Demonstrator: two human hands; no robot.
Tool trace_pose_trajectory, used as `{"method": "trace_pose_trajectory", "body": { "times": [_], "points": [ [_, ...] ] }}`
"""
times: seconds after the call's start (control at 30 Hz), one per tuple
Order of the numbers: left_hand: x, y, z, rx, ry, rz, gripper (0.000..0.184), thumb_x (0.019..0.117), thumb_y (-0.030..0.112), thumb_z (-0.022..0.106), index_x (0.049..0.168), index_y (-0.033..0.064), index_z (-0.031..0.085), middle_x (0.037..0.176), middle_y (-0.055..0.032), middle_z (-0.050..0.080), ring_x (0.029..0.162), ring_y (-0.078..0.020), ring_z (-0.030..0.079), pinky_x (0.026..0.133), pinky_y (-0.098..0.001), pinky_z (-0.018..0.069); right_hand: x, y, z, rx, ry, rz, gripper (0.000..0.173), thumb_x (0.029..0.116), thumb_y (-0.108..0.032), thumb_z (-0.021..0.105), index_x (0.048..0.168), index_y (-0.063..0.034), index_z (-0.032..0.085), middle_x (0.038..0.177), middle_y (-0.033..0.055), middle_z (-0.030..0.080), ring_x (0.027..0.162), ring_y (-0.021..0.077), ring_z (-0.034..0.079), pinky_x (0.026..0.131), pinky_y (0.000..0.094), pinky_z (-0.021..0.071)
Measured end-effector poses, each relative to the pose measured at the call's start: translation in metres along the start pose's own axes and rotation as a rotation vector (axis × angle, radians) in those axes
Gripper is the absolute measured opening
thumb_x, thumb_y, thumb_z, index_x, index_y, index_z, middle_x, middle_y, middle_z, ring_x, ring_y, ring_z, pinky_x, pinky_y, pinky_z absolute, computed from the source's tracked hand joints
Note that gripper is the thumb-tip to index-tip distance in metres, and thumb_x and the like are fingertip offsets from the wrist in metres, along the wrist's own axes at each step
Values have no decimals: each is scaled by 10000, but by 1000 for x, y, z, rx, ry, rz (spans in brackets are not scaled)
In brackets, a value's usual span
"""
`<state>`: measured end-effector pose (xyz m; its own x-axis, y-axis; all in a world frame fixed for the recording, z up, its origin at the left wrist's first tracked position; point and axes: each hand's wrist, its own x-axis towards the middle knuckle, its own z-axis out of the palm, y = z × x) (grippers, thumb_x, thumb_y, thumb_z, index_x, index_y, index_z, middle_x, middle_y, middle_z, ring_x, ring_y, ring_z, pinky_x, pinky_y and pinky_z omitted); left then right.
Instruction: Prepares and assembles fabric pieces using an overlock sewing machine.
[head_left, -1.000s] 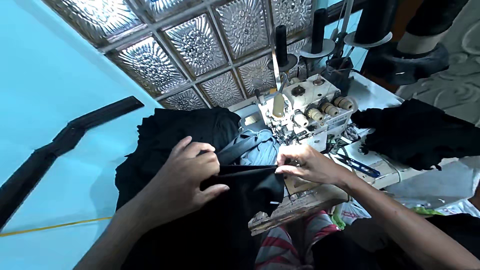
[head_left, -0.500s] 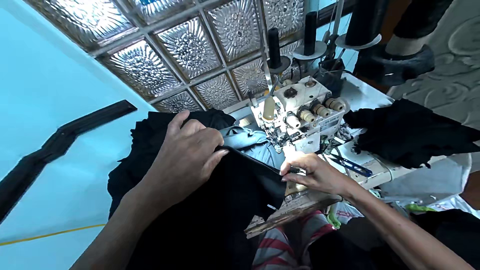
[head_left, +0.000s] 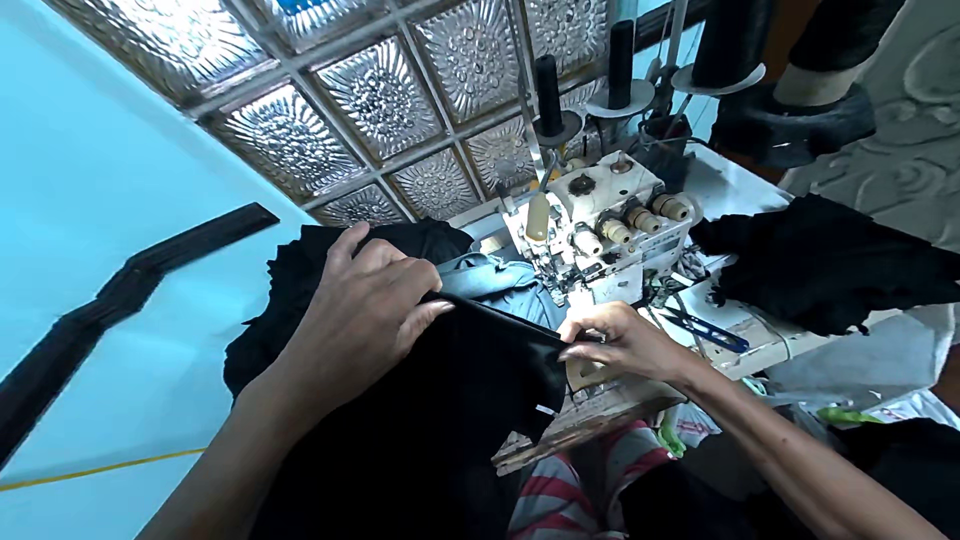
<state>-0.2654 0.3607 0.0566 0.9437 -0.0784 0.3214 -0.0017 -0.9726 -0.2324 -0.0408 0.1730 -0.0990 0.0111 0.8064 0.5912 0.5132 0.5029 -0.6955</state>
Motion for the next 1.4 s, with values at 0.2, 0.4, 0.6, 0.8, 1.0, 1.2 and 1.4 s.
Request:
{"method": "trace_pose_trajectory", "body": {
  "times": [0.2,0.4,0.6,0.8,1.0,1.2,1.4],
  "points": [
    [-1,0,9,23,8,-9,308,1011,264,521,890,16,656,756,-93,617,827,-322,622,1058,-665,305,-11,-4,10,24,119,60,161,960,-143,666,934,12,697,891,45,711,875,-13,640,842,156,502],
    [12,22,8,32,16,84,245,1002,219,532,986,47,707,779,-77,650,869,-327,650,1082,-692,300,-35,-18,6,-238,57,19,158,961,-175,664,1032,-40,702,876,79,718,826,158,688,808,295,549],
    [24,34,8,104,22,135,334,1020,203,497,770,42,648,715,-94,582,880,-350,623,1099,-660,287,-36,-16,2,-287,13,-27,208,908,-138,708,1092,-43,701,861,75,735,823,178,721,853,303,569],
    [25,28,9,-99,119,73,288,996,209,535,831,40,701,808,-84,653,988,-299,639,1141,-609,275,-21,13,15,-223,242,44,256,909,-96,682,1147,-14,727,1009,85,762,937,139,718,1003,337,518],
    [11,94,28,-577,184,-43,264,999,232,578,813,71,676,779,-17,672,832,-65,641,840,-213,496,-10,46,40,-635,557,-267,114,938,-76,641,925,-74,754,849,91,723,891,214,686,1076,427,442],
    [-8,190,78,-1001,238,-267,159,909,66,662,792,-40,680,733,-118,674,698,-102,647,666,-181,523,-33,39,58,-476,701,-14,134,950,-142,656,938,-184,782,978,58,705,1146,205,603,1061,322,420],
    [-11,212,98,-859,238,-355,149,882,70,659,762,-13,687,671,-94,646,617,-118,615,588,-199,494,-32,45,64,-475,775,-29,116,932,-141,679,928,-207,775,969,50,706,1163,205,598,1060,291,417]
  ]
}}
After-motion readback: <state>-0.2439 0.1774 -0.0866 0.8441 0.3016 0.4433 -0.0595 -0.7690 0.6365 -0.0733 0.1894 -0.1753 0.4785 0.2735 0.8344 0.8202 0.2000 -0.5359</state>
